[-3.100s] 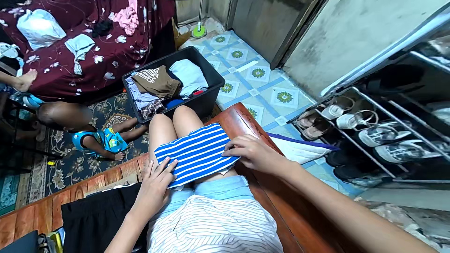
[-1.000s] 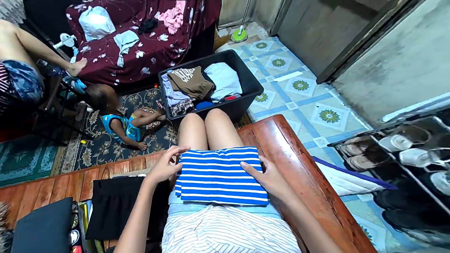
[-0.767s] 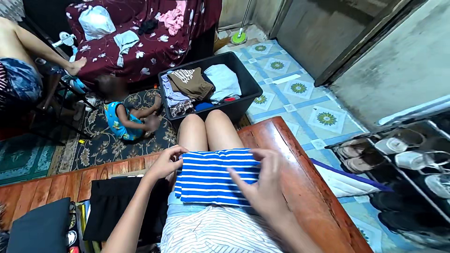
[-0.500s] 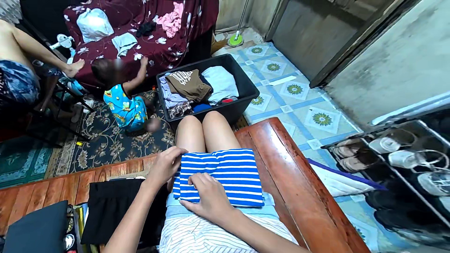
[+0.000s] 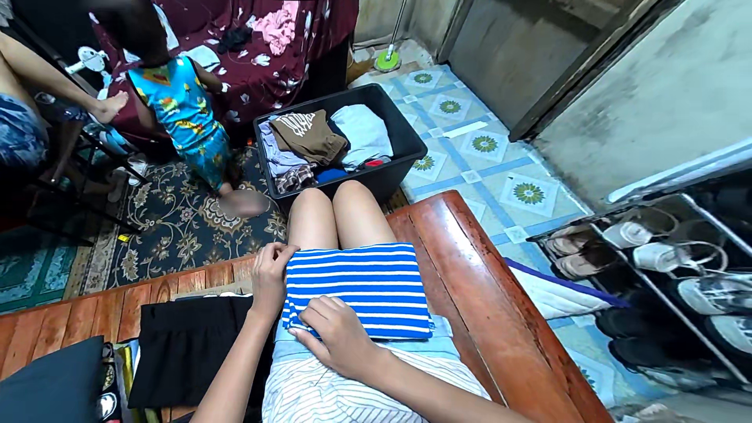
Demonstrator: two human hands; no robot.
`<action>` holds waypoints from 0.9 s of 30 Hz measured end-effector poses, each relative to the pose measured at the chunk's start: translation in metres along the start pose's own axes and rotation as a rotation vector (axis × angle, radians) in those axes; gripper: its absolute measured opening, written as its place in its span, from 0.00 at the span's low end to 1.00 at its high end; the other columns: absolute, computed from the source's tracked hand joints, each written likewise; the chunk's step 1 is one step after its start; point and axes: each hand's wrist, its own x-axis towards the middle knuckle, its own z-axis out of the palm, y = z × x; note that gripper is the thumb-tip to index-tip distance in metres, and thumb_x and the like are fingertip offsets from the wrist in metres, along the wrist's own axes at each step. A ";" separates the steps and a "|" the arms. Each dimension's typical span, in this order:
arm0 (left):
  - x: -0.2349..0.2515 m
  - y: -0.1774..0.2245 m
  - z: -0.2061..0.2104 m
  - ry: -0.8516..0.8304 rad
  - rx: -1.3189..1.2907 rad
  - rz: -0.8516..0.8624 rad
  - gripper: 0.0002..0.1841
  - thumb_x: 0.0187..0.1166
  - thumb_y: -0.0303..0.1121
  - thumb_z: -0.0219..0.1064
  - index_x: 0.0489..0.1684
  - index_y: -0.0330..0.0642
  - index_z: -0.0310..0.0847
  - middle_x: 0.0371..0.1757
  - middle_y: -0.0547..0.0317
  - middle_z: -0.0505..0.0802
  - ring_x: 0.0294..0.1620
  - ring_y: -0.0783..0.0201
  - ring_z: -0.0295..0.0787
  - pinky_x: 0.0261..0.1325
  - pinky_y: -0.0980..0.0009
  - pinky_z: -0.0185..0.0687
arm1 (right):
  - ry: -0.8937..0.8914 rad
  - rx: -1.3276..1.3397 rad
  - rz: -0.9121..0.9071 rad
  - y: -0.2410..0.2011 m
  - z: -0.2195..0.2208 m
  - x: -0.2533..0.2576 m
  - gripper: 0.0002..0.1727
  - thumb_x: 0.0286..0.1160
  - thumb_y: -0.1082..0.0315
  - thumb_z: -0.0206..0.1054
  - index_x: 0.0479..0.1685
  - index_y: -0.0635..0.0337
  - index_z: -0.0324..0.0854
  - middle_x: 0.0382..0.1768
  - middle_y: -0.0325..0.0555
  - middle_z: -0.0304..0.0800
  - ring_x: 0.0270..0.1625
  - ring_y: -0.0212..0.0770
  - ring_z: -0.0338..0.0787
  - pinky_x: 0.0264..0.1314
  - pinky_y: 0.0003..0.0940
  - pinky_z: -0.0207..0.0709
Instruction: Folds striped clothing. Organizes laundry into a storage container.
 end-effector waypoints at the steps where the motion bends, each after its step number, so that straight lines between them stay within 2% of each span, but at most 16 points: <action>1: 0.001 0.002 -0.003 -0.024 0.000 -0.037 0.17 0.78 0.23 0.65 0.60 0.48 0.90 0.50 0.47 0.85 0.45 0.51 0.84 0.46 0.55 0.83 | 0.008 -0.006 0.003 -0.001 0.002 0.000 0.22 0.88 0.49 0.58 0.35 0.56 0.85 0.30 0.42 0.84 0.36 0.42 0.86 0.40 0.36 0.79; 3: 0.005 0.006 -0.013 -0.106 -0.050 -0.126 0.18 0.78 0.23 0.67 0.65 0.48 0.88 0.44 0.50 0.86 0.38 0.55 0.85 0.39 0.56 0.83 | -0.032 -0.014 0.019 -0.001 0.002 -0.002 0.22 0.87 0.47 0.60 0.36 0.56 0.84 0.30 0.42 0.84 0.36 0.42 0.86 0.40 0.37 0.78; 4: 0.007 0.008 -0.022 -0.167 -0.113 -0.201 0.20 0.79 0.22 0.67 0.69 0.45 0.85 0.45 0.50 0.91 0.37 0.55 0.89 0.41 0.55 0.86 | -0.091 -0.005 0.036 -0.001 0.000 -0.003 0.23 0.86 0.46 0.60 0.38 0.56 0.85 0.32 0.43 0.85 0.38 0.43 0.87 0.42 0.39 0.79; 6: 0.008 0.009 -0.039 -0.261 -0.279 -0.397 0.22 0.82 0.25 0.65 0.76 0.41 0.76 0.46 0.45 0.92 0.36 0.53 0.88 0.41 0.54 0.85 | -0.229 0.054 0.063 0.000 -0.012 -0.004 0.25 0.87 0.43 0.58 0.45 0.58 0.84 0.39 0.47 0.86 0.46 0.46 0.88 0.50 0.41 0.81; 8: 0.004 0.019 -0.057 -0.199 -0.352 -0.580 0.19 0.85 0.28 0.65 0.73 0.38 0.77 0.52 0.44 0.92 0.47 0.52 0.91 0.51 0.52 0.87 | -0.229 0.119 0.083 0.000 -0.034 -0.008 0.24 0.88 0.46 0.57 0.51 0.58 0.85 0.49 0.49 0.87 0.55 0.47 0.88 0.58 0.40 0.83; 11: -0.011 0.061 -0.065 0.040 -0.348 -0.611 0.20 0.88 0.36 0.57 0.73 0.38 0.76 0.67 0.49 0.88 0.65 0.57 0.87 0.64 0.55 0.84 | 0.090 -0.052 0.221 0.014 -0.063 -0.021 0.17 0.83 0.54 0.62 0.52 0.55 0.90 0.62 0.48 0.87 0.68 0.49 0.84 0.65 0.46 0.83; 12: -0.016 0.077 -0.061 0.059 -0.326 -0.551 0.23 0.89 0.39 0.53 0.77 0.38 0.73 0.74 0.49 0.84 0.73 0.58 0.82 0.72 0.55 0.80 | 0.143 -0.128 0.310 0.022 -0.071 -0.025 0.19 0.82 0.53 0.61 0.59 0.54 0.89 0.70 0.49 0.84 0.76 0.55 0.78 0.72 0.54 0.77; 14: -0.026 0.095 -0.040 -0.003 -0.199 -0.387 0.28 0.91 0.45 0.46 0.85 0.40 0.68 0.87 0.50 0.73 0.89 0.55 0.64 0.89 0.50 0.60 | 0.128 -0.250 0.446 0.044 -0.077 -0.033 0.28 0.84 0.47 0.55 0.76 0.50 0.81 0.85 0.50 0.70 0.89 0.62 0.62 0.83 0.65 0.63; 16: -0.036 0.090 -0.009 -0.104 -0.061 -0.297 0.31 0.92 0.49 0.41 0.92 0.45 0.60 0.94 0.54 0.63 0.96 0.52 0.49 0.93 0.41 0.42 | 0.064 -0.282 0.534 0.069 -0.073 -0.045 0.35 0.87 0.41 0.47 0.89 0.44 0.67 0.94 0.49 0.54 0.94 0.62 0.51 0.88 0.67 0.53; 18: -0.041 0.079 0.006 -0.166 -0.071 -0.338 0.33 0.92 0.53 0.39 0.95 0.48 0.54 0.95 0.60 0.59 0.96 0.57 0.48 0.94 0.45 0.45 | 0.048 -0.203 0.598 0.079 -0.075 -0.050 0.37 0.89 0.39 0.43 0.95 0.42 0.56 0.96 0.44 0.43 0.95 0.57 0.51 0.88 0.64 0.58; 19: -0.040 0.075 0.005 -0.188 -0.105 -0.363 0.34 0.92 0.54 0.39 0.95 0.49 0.52 0.95 0.61 0.58 0.96 0.59 0.49 0.94 0.46 0.47 | 0.058 -0.160 0.613 0.080 -0.075 -0.050 0.37 0.90 0.40 0.43 0.96 0.44 0.53 0.97 0.44 0.41 0.94 0.54 0.53 0.86 0.62 0.62; 21: -0.042 0.073 0.001 -0.228 -0.187 -0.452 0.35 0.92 0.56 0.39 0.97 0.52 0.45 0.96 0.61 0.55 0.95 0.60 0.51 0.91 0.47 0.53 | 0.114 -0.065 0.659 0.077 -0.073 -0.054 0.38 0.91 0.42 0.44 0.97 0.49 0.49 0.97 0.45 0.38 0.93 0.51 0.56 0.87 0.59 0.62; 22: -0.042 0.074 0.000 -0.229 -0.212 -0.511 0.35 0.92 0.55 0.39 0.98 0.54 0.43 0.96 0.59 0.55 0.94 0.58 0.52 0.90 0.46 0.55 | 0.155 -0.004 0.694 0.076 -0.074 -0.055 0.39 0.92 0.44 0.45 0.97 0.53 0.46 0.97 0.48 0.39 0.94 0.51 0.55 0.90 0.59 0.58; 24: -0.040 0.077 -0.003 -0.179 -0.217 -0.618 0.36 0.92 0.56 0.43 0.98 0.56 0.43 0.93 0.55 0.65 0.90 0.54 0.64 0.87 0.44 0.61 | 0.240 0.145 0.825 0.073 -0.079 -0.054 0.42 0.91 0.44 0.48 0.97 0.56 0.41 0.94 0.53 0.48 0.94 0.52 0.56 0.92 0.58 0.52; 25: -0.039 0.080 -0.006 -0.157 -0.191 -0.659 0.37 0.90 0.58 0.45 0.97 0.53 0.46 0.89 0.50 0.69 0.88 0.50 0.67 0.86 0.42 0.62 | 0.275 0.204 0.900 0.072 -0.082 -0.055 0.42 0.89 0.43 0.52 0.96 0.56 0.46 0.91 0.55 0.57 0.91 0.53 0.62 0.90 0.60 0.56; 27: -0.034 0.086 -0.016 -0.124 -0.124 -0.718 0.38 0.86 0.60 0.54 0.89 0.44 0.63 0.77 0.40 0.80 0.78 0.40 0.75 0.78 0.37 0.68 | 0.318 0.244 0.980 0.068 -0.088 -0.055 0.35 0.85 0.44 0.61 0.82 0.60 0.70 0.77 0.57 0.75 0.77 0.56 0.77 0.77 0.62 0.70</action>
